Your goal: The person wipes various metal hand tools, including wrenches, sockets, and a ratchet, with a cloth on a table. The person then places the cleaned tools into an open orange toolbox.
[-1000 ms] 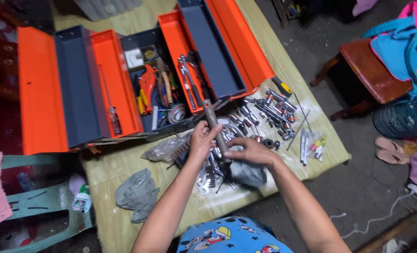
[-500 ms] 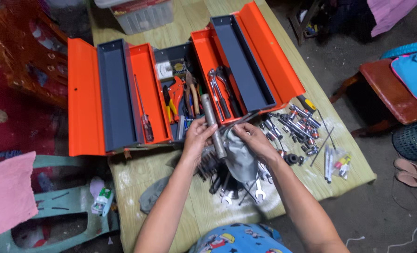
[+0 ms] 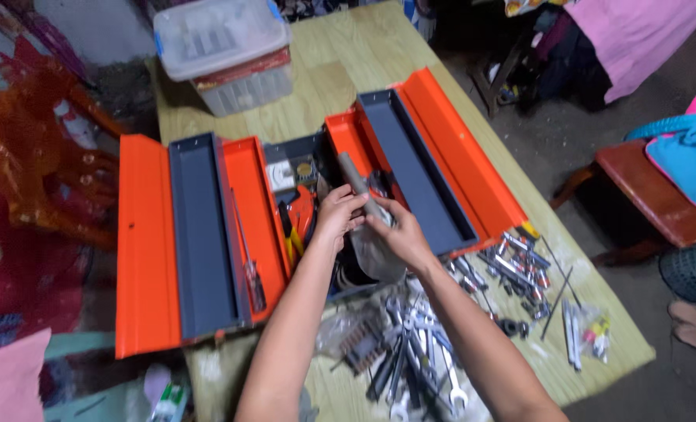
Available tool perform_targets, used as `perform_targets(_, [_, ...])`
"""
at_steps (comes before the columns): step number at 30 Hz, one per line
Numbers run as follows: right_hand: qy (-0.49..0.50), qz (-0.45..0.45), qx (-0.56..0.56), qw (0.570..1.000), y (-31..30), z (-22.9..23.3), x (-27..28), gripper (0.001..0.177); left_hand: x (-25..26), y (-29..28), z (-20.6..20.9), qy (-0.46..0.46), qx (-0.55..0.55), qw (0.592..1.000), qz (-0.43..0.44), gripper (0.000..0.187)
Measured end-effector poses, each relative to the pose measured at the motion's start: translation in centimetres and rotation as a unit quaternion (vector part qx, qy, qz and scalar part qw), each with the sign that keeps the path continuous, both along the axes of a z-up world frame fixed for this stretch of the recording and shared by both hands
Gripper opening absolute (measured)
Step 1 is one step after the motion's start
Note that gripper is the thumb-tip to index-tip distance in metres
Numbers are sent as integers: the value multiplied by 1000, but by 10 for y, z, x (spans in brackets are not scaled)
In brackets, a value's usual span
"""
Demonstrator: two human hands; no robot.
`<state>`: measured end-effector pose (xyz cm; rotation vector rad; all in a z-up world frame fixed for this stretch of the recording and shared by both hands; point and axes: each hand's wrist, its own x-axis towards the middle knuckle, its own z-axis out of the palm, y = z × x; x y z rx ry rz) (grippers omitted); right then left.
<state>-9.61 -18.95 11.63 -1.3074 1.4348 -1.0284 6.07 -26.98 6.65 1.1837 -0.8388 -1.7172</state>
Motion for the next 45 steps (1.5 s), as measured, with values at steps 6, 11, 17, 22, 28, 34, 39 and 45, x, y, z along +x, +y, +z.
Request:
perform_targets(6, [-95,-90,28,991,-118,-72,10,52,2,-80,-78,-18,-25,1000,7,58])
perform_targets(11, [-22,-83,87,993,-172,-83,26,51,11,-91,-103,-93,-87,991,44,50])
perform_targets(17, [244,-17,169,955,-192,-50,36,55,12,-76,-111,-153,-152,976,22,46])
perform_targets(22, [159,-20,150,976,-201,-84,26,47,10,-69,-120,-196,-131,971,39,42])
perform_targets(28, [-198,-70,154,966,-185,-101,17,40,5,-67,-79,-123,-94,980,125,37])
perform_targets(34, [-75,27,-33,996,-79,-15,25,49,19,-45,-7,38,-80,995,51,36])
perform_targets(39, [-269,26,65,960,-39,35,2,58,44,3,23,51,-55,996,52,35])
perform_targets(45, [-85,104,-92,987,11,32,34,73,19,77,25,-4,-100,989,107,31])
